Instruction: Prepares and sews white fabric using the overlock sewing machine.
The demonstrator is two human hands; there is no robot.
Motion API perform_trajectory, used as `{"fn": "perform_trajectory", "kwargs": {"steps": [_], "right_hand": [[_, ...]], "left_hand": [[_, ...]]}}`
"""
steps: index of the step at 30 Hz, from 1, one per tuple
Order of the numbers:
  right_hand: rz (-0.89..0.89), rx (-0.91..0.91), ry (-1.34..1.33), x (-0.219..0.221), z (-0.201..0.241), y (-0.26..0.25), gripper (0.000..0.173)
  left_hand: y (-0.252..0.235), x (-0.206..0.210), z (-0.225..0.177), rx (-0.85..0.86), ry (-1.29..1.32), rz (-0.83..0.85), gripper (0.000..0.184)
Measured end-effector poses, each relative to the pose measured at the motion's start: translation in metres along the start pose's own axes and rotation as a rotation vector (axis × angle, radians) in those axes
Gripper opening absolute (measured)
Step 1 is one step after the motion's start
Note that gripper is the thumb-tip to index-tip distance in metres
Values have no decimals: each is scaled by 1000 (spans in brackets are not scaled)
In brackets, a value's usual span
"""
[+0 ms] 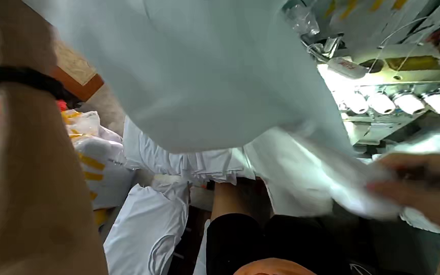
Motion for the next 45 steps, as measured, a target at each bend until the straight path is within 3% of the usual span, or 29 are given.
{"fn": "perform_trajectory", "kwargs": {"steps": [3, 5, 8, 10, 15, 17, 19, 21, 25, 26, 28, 30, 32, 33, 35, 36, 37, 39, 41, 43, 45], "right_hand": [[594, -61, -308, 50, -11, 25, 30], [852, 52, -402, 92, -38, 55, 26], [1170, 346, -58, 128, -64, 66, 26], [1079, 464, 115, 132, -78, 43, 34], [314, 319, 227, 150, -112, -29, 39], [156, 390, 276, 169, -124, -40, 49], [275, 502, 341, 182, -128, -43, 43], [403, 464, 265, 181, -127, -39, 29], [82, 391, -426, 119, -120, -10, 8], [77, 338, -551, 95, -112, 0, 10], [255, 62, -610, 47, -92, 21, 28], [434, -63, -575, 17, -85, 40, 37], [403, 87, -393, 3, -104, 59, 35], [266, 266, -274, 2, -114, 64, 32], [-103, 611, -84, 18, -124, 55, 20], [-211, 696, -76, 30, -126, 47, 19], [-266, 734, -117, 46, -129, 38, 28], [-267, 678, -209, 79, -135, 25, 35], [-127, 542, -270, 99, -139, 25, 20], [35, 485, -549, 95, -138, 28, 11], [89, 555, -822, 79, -130, 30, 17]], "left_hand": [[58, 53, 18, 157, 37, 280, 51], [97, 84, 49, 177, -75, 567, 27], [127, 115, 70, 101, -336, 1021, 20], [124, 123, 56, 97, -360, 1036, 25], [88, 163, -34, 322, -30, 660, 29], [84, 197, -60, 310, 24, 588, 36], [85, 236, -73, 247, 26, 598, 48], [86, 266, -78, 195, 91, 549, 41], [86, 272, -129, 203, 536, 194, 33], [92, 267, -147, 250, 632, 136, 32], [117, 261, -180, 309, 831, 86, 28], [160, 263, -206, 354, 940, 164, 25], [209, 277, -214, 416, 931, 350, 36], [226, 277, -212, 420, 891, 443, 49], [241, 265, -206, 432, 784, 551, 59], [244, 262, -204, 443, 738, 565, 60], [247, 260, -205, 477, 670, 563, 62], [254, 258, -210, 587, 487, 532, 56], [259, 253, -212, 626, 346, 492, 47], [260, 246, -218, 607, 275, 474, 47], [263, 245, -225, 591, 233, 475, 55]]}}
Point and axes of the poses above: each hand's wrist, its own y-axis away from the middle knuckle, its own x-axis out of the palm, z = x × y, the point moved 3 cm from there along -y, towards the middle knuckle, and after that the axes turned 9 degrees about -z, right-handed, at the moved point
